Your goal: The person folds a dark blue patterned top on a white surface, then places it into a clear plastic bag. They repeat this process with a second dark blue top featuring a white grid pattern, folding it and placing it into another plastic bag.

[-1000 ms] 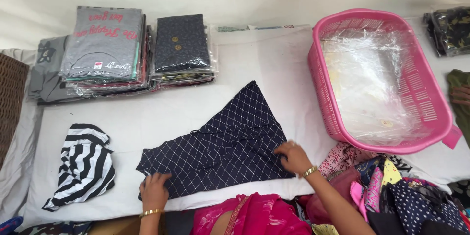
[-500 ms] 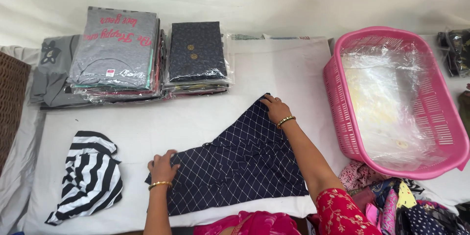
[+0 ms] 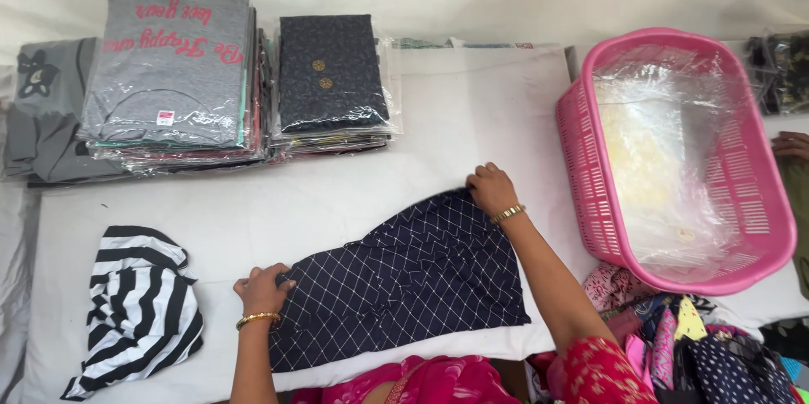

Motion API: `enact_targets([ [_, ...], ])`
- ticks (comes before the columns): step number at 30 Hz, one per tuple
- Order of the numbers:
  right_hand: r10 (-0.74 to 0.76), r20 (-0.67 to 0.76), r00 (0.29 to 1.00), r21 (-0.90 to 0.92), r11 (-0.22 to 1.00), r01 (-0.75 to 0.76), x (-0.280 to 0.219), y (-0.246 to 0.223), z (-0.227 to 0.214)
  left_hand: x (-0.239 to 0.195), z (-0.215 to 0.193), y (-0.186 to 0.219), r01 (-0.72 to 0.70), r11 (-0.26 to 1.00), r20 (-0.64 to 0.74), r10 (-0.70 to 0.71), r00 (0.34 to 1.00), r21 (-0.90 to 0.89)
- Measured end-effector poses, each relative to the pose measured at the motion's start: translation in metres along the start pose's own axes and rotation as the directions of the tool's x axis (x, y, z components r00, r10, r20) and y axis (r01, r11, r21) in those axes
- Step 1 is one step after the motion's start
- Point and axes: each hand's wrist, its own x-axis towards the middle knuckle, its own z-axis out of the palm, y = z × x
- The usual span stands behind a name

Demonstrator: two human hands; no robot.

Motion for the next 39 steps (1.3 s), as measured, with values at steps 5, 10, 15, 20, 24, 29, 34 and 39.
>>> enact_targets([
  [5, -0.161, -0.332, 0.93, 0.079, 0.977, 0.197, -0.104, 0.003, -0.04, -0.003, -0.005, 0.006, 0.014, 0.999, 0.028, -0.015, 1.0, 0.037],
  [10, -0.102, -0.146, 0.984, 0.228, 0.964, 0.134, -0.188, 0.009, -0.015, -0.011, -0.007, 0.001, 0.024, 0.996, -0.016, -0.023, 1.0, 0.081],
  [15, -0.116, -0.074, 0.99, 0.313, 0.94, 0.134, -0.239, -0.007, -0.006, -0.034, 0.002, 0.003, 0.041, 0.985, -0.161, -0.014, 0.987, 0.165],
  [20, -0.06, -0.049, 0.997, 0.448, 0.891, 0.075, -0.264, -0.015, 0.014, -0.062, 0.023, 0.051, -0.16, 0.964, -0.405, 0.237, 0.883, 0.214],
  [24, -0.146, -0.103, 0.984, 0.558, 0.81, 0.179, -0.269, -0.006, 0.029, -0.104, 0.042, 0.126, -0.399, 0.885, -0.262, 0.454, 0.851, 0.24],
  [29, -0.06, 0.0, 0.998, 0.765, 0.643, 0.039, -0.266, 0.003, 0.036, -0.137, 0.067, 0.2, -0.689, 0.71, -0.079, 0.702, 0.708, 0.146],
  [34, 0.058, -0.165, 0.985, 0.831, 0.546, 0.107, -0.251, 0.004, 0.03, -0.127, 0.106, 0.232, -0.736, 0.671, -0.159, 0.739, 0.654, 0.088],
  [39, 0.238, 0.008, 0.971, 0.845, 0.518, -0.134, -0.22, 0.003, 0.048, -0.112, 0.129, 0.236, -0.729, 0.672, -0.182, 0.739, 0.649, 0.129],
])
